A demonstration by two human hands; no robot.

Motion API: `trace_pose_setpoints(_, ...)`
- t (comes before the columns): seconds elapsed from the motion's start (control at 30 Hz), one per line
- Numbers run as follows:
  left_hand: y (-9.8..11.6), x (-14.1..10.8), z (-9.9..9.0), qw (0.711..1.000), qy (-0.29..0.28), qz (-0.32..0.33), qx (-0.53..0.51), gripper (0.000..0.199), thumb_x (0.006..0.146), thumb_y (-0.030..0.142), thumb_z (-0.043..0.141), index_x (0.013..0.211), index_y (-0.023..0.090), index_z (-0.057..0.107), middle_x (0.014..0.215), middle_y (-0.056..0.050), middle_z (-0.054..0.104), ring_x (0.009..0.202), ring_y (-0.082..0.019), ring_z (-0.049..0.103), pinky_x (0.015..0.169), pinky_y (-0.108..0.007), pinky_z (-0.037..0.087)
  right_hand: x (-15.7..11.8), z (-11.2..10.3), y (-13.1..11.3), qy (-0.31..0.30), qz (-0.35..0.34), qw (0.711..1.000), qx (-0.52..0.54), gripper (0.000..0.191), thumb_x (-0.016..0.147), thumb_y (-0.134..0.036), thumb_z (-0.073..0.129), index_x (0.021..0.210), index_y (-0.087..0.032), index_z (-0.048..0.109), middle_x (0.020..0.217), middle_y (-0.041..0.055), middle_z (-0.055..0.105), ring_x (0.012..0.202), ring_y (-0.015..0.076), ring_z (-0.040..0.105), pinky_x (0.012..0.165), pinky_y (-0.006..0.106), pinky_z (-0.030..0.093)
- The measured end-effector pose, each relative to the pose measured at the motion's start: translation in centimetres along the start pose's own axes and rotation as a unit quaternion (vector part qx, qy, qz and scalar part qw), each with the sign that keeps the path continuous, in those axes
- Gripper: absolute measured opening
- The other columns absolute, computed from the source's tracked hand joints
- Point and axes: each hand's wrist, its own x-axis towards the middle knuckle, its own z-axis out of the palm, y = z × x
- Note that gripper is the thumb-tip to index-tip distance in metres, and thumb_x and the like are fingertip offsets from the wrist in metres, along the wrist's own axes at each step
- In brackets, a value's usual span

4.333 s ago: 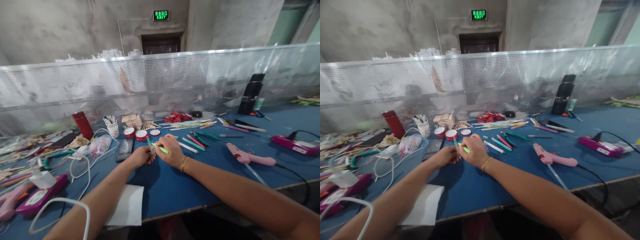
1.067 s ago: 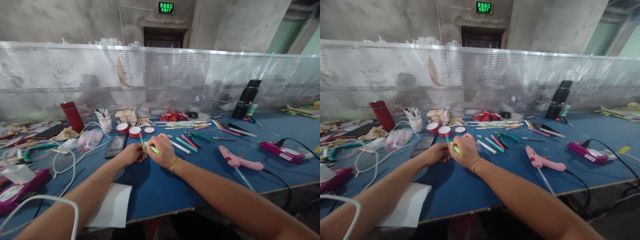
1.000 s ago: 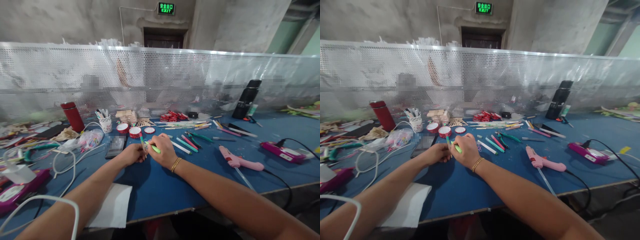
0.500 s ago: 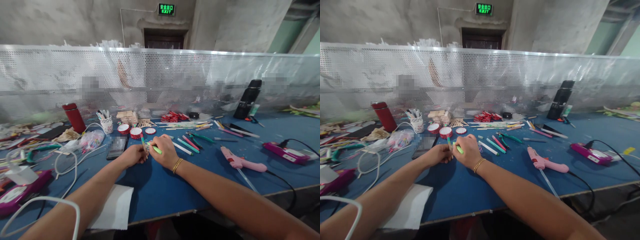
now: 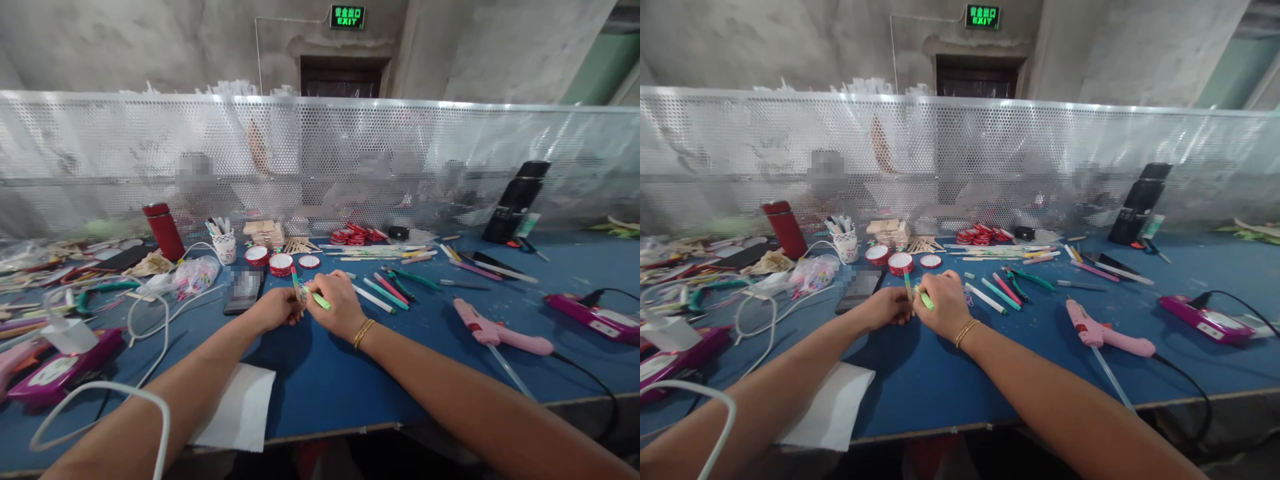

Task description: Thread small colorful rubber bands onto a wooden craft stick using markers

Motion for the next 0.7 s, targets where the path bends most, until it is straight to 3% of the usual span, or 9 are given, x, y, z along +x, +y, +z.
trace_pose_setpoints(0.1,0.06,0.02,0.02,1.000,0.003,-0.006,-0.005,0.007,0.069,0.021,0.058,0.071,0.015,0.057,0.055,0.002,0.059,0.044,-0.008,0.053,0.045,-0.019,0.038,0.04,-0.27,-0.13,0.009,0.002,1.000,0.011,0.003,0.081,-0.022,0.054,0.083,-0.020,0.053,0.072,-0.0001,0.061,0.071,0.0166,0.054,0.083,0.034,0.033)
trace_pose_setpoints(0.23,0.09,0.06,0.06,1.000,0.008,-0.013,-0.007,0.010,0.069,0.024,0.060,0.068,0.015,0.055,0.054,0.002,0.059,0.044,-0.008,0.053,0.045,-0.019,0.037,0.06,-0.42,-0.37,0.005,-0.004,0.999,0.038,0.010,0.088,-0.027,0.054,0.095,-0.020,0.057,0.086,0.0021,0.066,0.084,0.0183,0.058,0.085,0.034,0.033)
trace_pose_setpoints(0.43,0.27,-0.09,0.05,1.000,0.004,-0.011,-0.004,0.014,0.069,0.028,0.061,0.073,0.015,0.057,0.055,0.002,0.058,0.044,-0.008,0.053,0.045,-0.019,0.037,0.09,-0.18,0.27,0.001,0.022,0.998,0.060,0.015,0.093,-0.032,0.053,0.103,-0.024,0.060,0.097,0.0016,0.070,0.088,0.0181,0.061,0.083,0.033,0.034)
trace_pose_setpoints(0.6,0.11,-0.03,0.00,1.000,-0.006,-0.008,-0.009,0.020,0.068,0.033,0.064,0.071,0.015,0.057,0.055,0.002,0.058,0.045,-0.008,0.053,0.046,-0.019,0.037,0.23,-0.56,-0.01,0.011,0.018,0.997,0.077,0.016,0.093,-0.030,0.052,0.085,-0.023,0.063,0.085,-0.0003,0.070,0.082,0.0159,0.061,0.081,0.031,0.035)
trace_pose_setpoints(0.7,0.07,-0.01,0.01,1.000,-0.003,-0.011,-0.010,0.021,0.067,0.034,0.065,0.072,0.015,0.056,0.056,0.002,0.058,0.045,-0.008,0.053,0.045,-0.019,0.036,0.20,-0.56,-0.17,0.035,0.042,0.993,0.105,0.011,0.090,-0.025,0.051,0.091,-0.023,0.062,0.077,-0.0012,0.068,0.073,0.0152,0.060,0.078,0.031,0.036)
